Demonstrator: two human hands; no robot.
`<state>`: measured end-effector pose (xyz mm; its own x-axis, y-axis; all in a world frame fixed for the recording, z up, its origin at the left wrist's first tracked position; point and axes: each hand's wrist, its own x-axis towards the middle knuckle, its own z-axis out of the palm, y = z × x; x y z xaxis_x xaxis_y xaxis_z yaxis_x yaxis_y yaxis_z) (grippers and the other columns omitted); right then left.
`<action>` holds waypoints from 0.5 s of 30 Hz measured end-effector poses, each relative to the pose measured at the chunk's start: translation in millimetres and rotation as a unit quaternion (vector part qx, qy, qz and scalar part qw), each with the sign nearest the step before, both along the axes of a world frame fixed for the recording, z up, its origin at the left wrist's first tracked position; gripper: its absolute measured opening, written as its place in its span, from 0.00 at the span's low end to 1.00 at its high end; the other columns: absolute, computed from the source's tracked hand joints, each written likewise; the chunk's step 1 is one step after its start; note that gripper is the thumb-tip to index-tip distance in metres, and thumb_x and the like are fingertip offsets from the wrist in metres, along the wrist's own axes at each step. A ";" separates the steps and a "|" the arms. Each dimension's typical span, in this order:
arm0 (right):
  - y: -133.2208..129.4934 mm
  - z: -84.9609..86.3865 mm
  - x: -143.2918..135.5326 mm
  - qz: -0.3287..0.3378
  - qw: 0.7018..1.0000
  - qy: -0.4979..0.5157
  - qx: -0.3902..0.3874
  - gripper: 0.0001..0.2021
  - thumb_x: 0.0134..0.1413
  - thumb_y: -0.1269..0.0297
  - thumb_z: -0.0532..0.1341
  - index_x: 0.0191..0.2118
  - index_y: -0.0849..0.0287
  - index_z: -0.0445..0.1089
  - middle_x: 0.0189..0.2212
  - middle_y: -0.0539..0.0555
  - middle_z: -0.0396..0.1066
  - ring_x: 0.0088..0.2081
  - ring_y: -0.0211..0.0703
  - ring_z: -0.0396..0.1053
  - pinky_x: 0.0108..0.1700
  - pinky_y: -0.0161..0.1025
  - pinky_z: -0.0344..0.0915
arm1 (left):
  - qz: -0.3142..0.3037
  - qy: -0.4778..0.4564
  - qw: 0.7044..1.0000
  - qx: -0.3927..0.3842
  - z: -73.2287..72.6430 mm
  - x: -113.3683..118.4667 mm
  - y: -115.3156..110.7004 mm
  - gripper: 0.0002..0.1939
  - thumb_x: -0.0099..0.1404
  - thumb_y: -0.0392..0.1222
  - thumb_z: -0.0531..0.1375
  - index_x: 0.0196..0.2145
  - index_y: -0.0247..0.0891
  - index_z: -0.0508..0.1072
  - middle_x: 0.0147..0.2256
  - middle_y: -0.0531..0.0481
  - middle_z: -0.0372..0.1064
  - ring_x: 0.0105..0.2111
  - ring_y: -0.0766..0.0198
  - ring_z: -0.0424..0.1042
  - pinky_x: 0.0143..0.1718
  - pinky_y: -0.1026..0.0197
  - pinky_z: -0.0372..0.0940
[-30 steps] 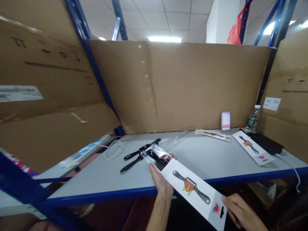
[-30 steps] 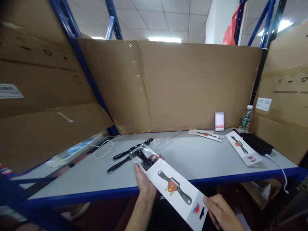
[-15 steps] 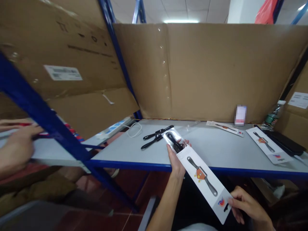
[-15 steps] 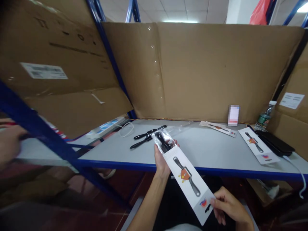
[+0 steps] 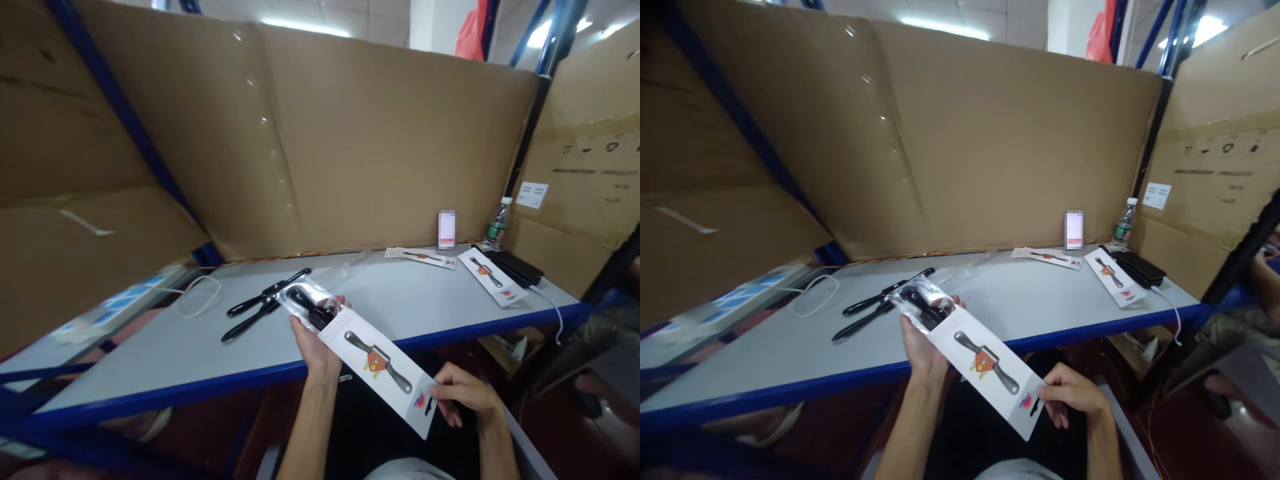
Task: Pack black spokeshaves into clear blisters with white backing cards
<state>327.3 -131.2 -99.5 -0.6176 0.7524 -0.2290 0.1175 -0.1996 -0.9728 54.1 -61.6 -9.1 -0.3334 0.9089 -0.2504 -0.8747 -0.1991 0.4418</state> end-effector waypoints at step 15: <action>-19.0 8.7 27.5 -0.267 0.964 0.017 0.005 0.33 0.40 0.32 0.71 0.25 0.66 0.76 0.15 0.54 0.67 0.12 0.32 0.58 0.13 0.29 0.50 | -0.089 -0.005 0.996 0.013 -11.8 10.9 6.8 0.04 0.67 0.36 0.57 0.39 0.36 0.69 0.36 0.43 0.76 0.45 0.47 0.81 0.52 0.38 0.72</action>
<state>354.8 -150.2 -90.8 -0.1497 0.9670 -0.2062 -0.0317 -0.2131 -0.9765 65.0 -54.8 -20.9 -0.1633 0.9600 -0.2274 -0.9012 -0.0514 0.4304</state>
